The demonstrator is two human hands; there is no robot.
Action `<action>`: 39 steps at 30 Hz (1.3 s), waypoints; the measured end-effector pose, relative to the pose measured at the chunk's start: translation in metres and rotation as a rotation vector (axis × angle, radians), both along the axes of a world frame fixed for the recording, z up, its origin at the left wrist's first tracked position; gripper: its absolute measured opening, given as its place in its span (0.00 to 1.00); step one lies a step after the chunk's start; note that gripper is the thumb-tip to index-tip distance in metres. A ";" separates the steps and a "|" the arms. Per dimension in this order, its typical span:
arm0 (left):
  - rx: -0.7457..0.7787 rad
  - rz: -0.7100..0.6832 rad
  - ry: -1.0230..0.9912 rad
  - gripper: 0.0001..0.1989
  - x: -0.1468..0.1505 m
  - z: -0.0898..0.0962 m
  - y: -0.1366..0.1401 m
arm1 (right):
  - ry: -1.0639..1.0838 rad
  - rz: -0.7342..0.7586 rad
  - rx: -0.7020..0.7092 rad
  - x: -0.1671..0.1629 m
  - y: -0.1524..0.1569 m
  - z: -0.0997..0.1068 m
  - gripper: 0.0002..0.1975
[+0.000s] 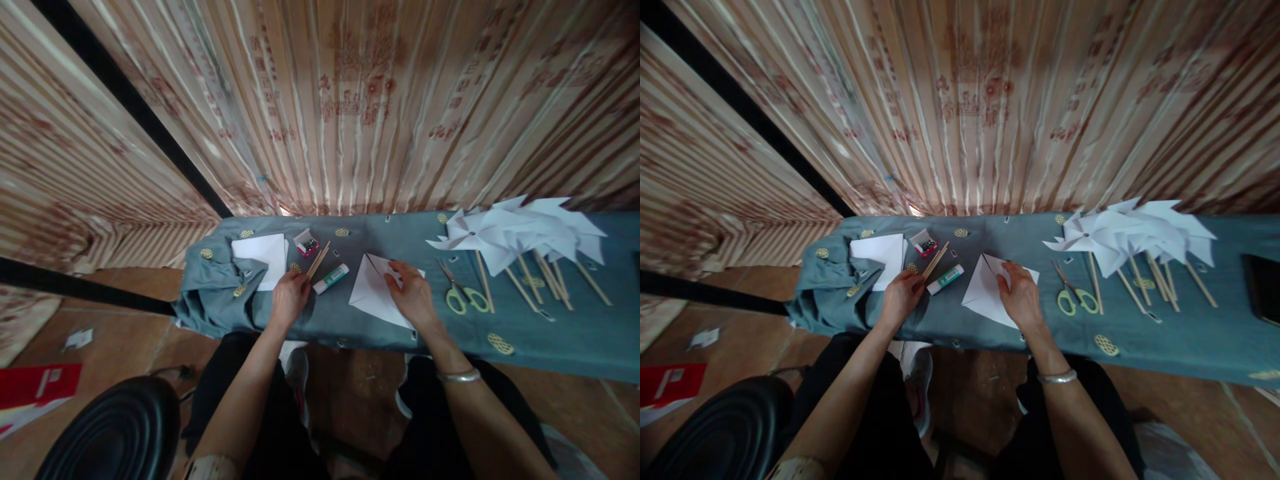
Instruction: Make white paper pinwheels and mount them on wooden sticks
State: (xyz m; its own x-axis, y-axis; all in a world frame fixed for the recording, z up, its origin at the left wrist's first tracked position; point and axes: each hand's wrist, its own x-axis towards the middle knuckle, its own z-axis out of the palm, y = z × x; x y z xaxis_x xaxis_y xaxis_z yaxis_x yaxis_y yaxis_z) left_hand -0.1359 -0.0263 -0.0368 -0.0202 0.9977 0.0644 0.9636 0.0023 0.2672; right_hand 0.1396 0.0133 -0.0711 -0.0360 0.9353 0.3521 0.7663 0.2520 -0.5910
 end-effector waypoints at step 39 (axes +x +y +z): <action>-0.026 0.001 -0.037 0.10 0.005 0.004 0.002 | -0.021 0.042 -0.042 -0.005 -0.003 0.009 0.20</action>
State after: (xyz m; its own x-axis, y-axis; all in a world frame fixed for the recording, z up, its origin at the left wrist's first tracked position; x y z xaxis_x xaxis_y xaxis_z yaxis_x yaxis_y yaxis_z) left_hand -0.1306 -0.0248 -0.0333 -0.0235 0.9990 0.0377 0.9530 0.0110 0.3029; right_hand 0.1350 0.0106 -0.0617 -0.0828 0.9467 0.3113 0.7678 0.2597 -0.5857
